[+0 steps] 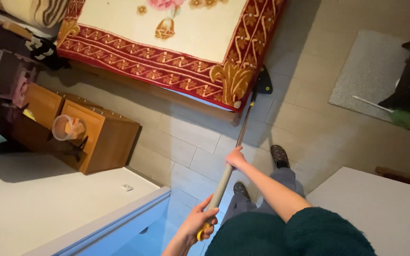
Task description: The person mops a tiled floor in a bedroom using a flat mop with a yellow handle. They move the mop back and forth across the floor, navigating around furniture and a bed, and briefly open a door before continuing to mop.
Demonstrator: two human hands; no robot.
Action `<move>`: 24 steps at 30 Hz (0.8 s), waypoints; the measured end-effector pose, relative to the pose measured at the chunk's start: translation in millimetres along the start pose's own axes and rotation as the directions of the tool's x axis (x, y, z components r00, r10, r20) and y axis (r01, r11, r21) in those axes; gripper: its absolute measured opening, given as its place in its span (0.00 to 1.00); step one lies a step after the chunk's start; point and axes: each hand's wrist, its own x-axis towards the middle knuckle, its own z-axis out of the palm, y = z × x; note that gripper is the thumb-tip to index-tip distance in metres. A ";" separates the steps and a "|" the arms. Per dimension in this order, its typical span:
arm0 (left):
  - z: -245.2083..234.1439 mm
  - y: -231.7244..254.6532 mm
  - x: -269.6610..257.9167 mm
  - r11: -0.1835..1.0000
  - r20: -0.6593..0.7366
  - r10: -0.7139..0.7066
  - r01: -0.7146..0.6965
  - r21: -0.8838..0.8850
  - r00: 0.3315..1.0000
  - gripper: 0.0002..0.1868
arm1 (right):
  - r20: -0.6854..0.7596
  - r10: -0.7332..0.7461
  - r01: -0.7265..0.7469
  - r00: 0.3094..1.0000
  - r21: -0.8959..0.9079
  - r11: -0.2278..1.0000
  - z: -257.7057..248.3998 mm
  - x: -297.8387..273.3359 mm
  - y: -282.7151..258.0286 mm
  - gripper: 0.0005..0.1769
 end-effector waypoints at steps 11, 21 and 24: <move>45.2 36.3 31.5 0.898 0.207 0.067 -0.149 0.414 0.976 0.38 | -0.110 0.083 -0.040 0.991 0.350 0.936 -85.8 58.8 52.1 0.70; 72.4 41.1 41.0 0.806 0.339 0.044 -0.234 0.544 0.940 0.35 | -0.143 0.162 -0.074 0.976 0.485 0.871 -131.5 11.2 64.8 0.49; 50.3 31.1 34.4 0.832 0.357 0.063 -0.246 0.497 0.932 0.35 | -0.147 0.188 -0.111 0.971 0.419 0.901 -109.8 18.6 71.8 0.50</move>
